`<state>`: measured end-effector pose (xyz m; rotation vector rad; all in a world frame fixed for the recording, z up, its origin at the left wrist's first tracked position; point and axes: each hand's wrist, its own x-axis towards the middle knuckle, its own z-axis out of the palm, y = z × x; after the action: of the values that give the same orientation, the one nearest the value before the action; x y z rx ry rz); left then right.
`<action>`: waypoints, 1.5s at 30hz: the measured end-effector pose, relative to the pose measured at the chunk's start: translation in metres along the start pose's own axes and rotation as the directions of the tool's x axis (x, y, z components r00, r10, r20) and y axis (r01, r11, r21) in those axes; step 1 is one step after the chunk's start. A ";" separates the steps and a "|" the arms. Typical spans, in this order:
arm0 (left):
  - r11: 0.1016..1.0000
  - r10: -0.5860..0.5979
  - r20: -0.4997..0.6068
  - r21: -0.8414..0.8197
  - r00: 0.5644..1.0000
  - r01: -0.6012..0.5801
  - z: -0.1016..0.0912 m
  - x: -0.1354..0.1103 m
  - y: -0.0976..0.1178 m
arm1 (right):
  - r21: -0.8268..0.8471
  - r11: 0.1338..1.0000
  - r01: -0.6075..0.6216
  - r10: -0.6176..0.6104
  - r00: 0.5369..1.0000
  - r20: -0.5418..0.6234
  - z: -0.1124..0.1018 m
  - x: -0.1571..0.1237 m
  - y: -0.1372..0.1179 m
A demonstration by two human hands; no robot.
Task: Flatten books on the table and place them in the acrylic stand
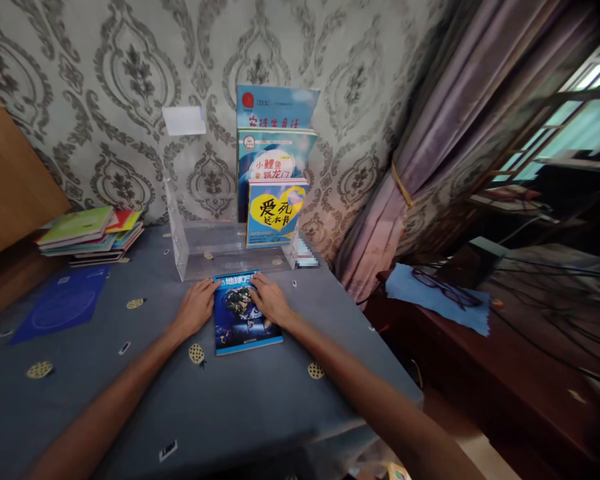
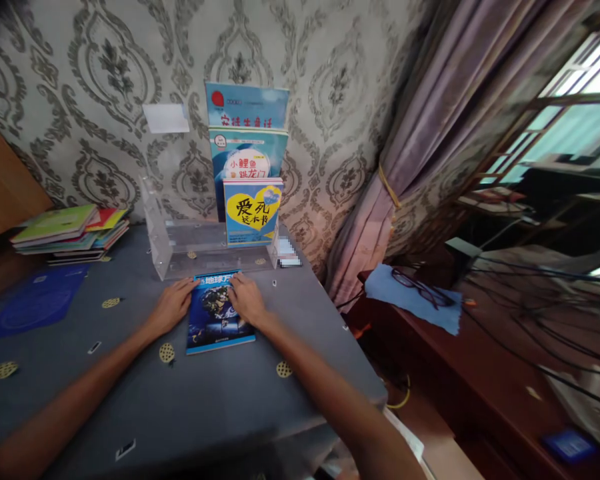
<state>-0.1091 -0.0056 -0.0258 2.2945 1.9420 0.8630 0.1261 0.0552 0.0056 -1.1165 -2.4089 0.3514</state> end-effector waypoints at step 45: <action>0.141 -0.316 0.556 -0.774 0.769 0.618 -0.038 0.027 0.019 | 0.976 0.114 -0.184 0.320 0.937 0.140 -0.004 -0.010 -0.017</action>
<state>-0.1055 0.0015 0.0242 0.8893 1.2365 1.0778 0.1230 0.0366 0.0126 -0.7627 -1.2041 1.6667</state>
